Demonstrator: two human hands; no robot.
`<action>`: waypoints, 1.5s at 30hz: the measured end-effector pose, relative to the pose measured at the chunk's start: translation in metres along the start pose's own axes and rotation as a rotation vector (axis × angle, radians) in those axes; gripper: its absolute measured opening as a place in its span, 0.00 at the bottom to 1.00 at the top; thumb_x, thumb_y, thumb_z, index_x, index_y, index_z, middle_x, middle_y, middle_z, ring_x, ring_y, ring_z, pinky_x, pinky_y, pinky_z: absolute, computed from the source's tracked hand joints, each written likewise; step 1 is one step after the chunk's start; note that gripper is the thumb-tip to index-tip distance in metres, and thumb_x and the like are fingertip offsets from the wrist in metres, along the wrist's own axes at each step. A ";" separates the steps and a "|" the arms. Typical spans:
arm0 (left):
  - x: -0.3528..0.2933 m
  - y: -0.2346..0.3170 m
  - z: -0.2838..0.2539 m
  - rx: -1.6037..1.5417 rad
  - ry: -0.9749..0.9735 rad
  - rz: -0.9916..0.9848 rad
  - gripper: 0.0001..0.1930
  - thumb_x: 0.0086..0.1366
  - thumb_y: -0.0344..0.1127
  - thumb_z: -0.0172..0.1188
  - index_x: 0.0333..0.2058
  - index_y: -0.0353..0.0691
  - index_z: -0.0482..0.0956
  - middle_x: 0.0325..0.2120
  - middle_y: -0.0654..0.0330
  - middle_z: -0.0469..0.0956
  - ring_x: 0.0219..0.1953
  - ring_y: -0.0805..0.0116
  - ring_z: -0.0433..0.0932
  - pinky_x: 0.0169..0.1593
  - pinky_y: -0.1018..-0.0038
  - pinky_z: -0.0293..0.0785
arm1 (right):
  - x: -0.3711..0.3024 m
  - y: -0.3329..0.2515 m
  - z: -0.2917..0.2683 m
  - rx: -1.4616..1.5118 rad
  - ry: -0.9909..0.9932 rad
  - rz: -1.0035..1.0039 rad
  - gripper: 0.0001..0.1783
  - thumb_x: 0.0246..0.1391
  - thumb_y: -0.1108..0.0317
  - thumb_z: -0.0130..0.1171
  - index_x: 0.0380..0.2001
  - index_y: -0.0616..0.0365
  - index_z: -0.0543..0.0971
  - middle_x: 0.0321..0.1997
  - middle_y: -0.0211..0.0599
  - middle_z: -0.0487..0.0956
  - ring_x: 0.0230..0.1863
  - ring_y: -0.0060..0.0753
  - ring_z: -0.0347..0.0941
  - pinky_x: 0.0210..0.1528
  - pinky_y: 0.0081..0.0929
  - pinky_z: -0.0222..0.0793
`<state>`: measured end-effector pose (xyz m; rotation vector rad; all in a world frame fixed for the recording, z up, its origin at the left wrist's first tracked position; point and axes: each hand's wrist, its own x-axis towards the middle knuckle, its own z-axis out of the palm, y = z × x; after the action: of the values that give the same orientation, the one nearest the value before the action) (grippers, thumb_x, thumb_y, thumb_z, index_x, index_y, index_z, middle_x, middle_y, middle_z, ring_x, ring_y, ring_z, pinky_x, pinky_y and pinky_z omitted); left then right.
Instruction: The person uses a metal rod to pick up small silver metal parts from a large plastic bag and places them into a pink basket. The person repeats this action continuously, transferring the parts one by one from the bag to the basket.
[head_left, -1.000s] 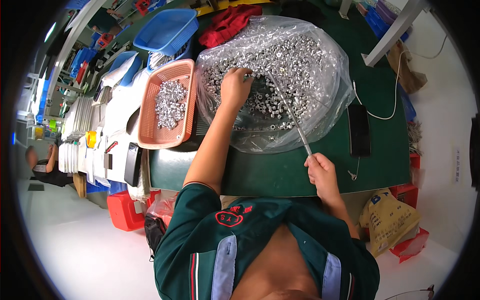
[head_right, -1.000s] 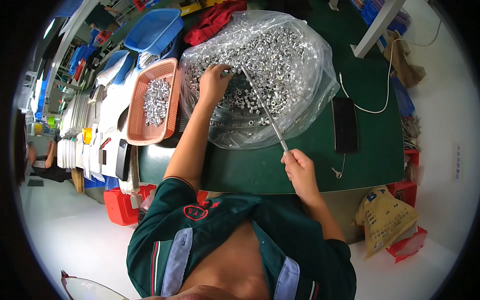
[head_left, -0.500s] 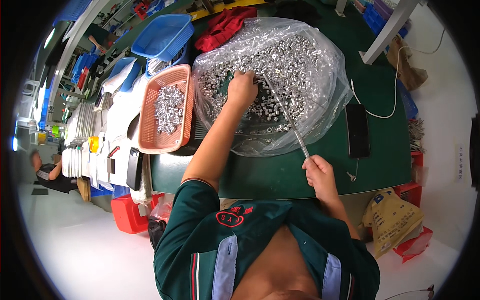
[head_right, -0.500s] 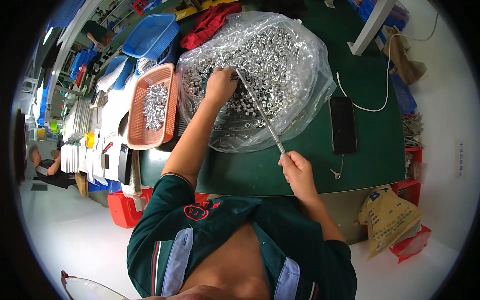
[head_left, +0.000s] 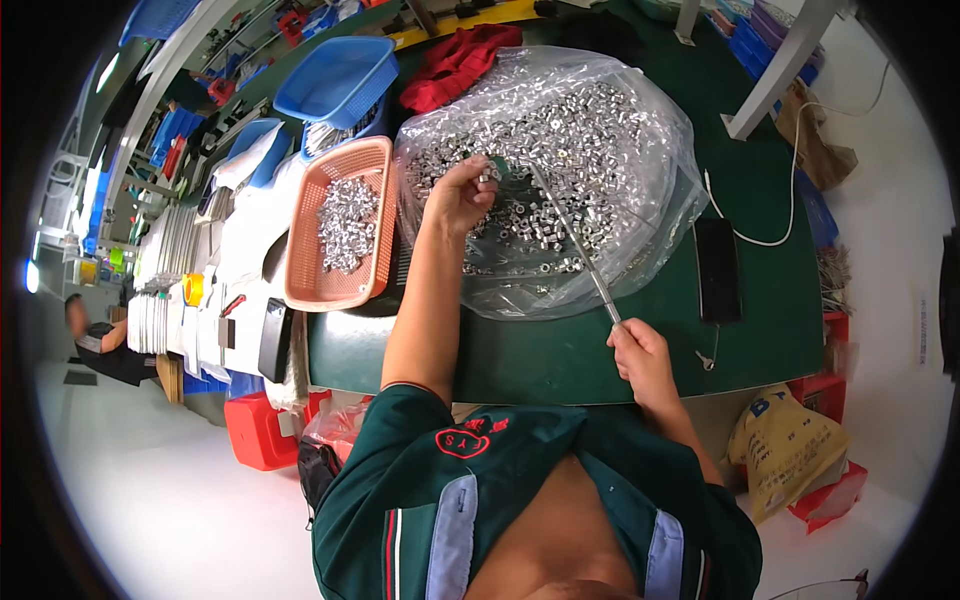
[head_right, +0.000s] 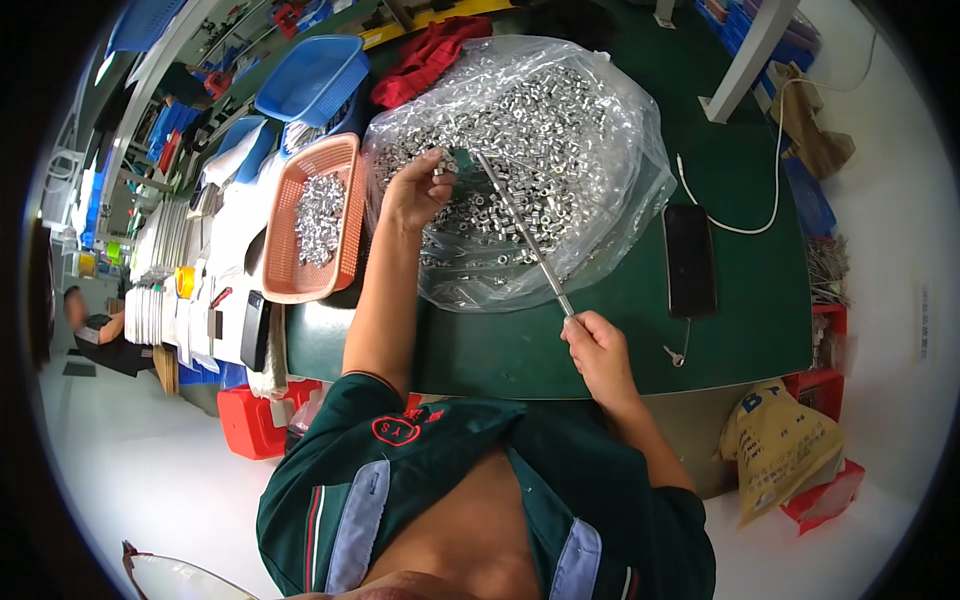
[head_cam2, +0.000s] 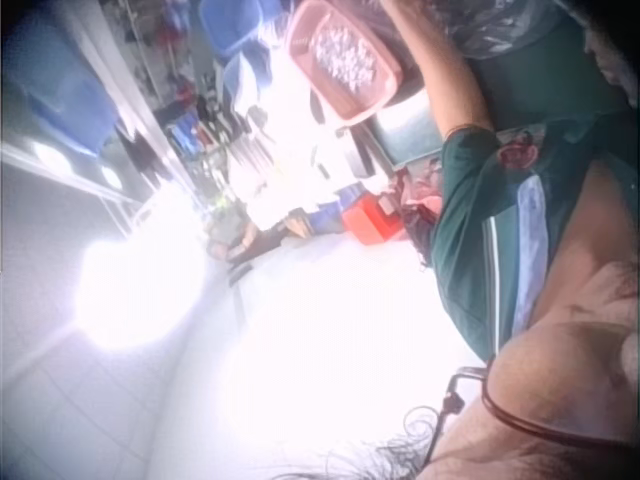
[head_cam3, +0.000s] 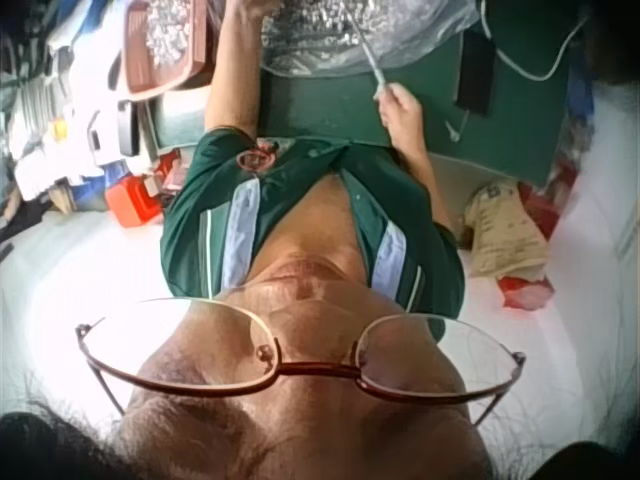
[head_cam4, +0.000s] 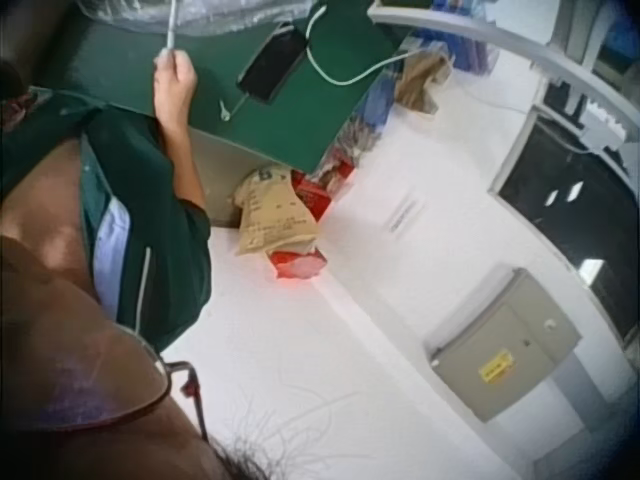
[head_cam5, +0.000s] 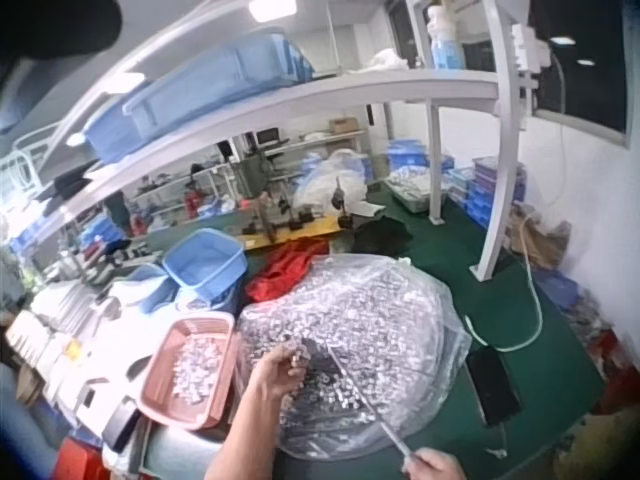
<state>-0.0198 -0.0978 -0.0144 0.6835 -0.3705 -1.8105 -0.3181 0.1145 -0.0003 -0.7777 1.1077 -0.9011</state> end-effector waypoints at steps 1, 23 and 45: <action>-0.005 -0.001 -0.006 -0.175 -0.073 -0.042 0.04 0.59 0.27 0.57 0.33 0.34 0.74 0.29 0.57 0.71 0.23 0.74 0.63 0.20 0.83 0.56 | 0.000 -0.001 0.001 -0.015 0.001 0.005 0.12 0.63 0.66 0.51 0.26 0.58 0.72 0.15 0.16 0.60 0.15 0.06 0.50 0.15 0.13 0.43; -0.030 -0.020 -0.017 -0.506 -0.272 -0.031 0.08 0.67 0.34 0.52 0.32 0.35 0.72 0.30 0.55 0.71 0.19 0.77 0.60 0.18 0.82 0.55 | 0.003 -0.004 0.019 -0.237 -0.031 0.043 0.12 0.62 0.64 0.52 0.27 0.58 0.73 0.17 0.17 0.62 0.17 0.08 0.53 0.18 0.13 0.46; -0.042 -0.017 0.006 -0.394 0.002 0.021 0.16 0.67 0.24 0.47 0.51 0.23 0.62 0.54 0.37 0.65 0.59 0.39 0.65 0.60 0.49 0.68 | 0.000 -0.005 0.023 -0.196 -0.022 0.070 0.11 0.62 0.65 0.51 0.27 0.58 0.73 0.16 0.17 0.61 0.17 0.08 0.52 0.18 0.13 0.46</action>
<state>-0.0273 -0.0533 -0.0083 0.4032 -0.0141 -1.7928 -0.2969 0.1141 0.0100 -0.9018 1.2084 -0.7310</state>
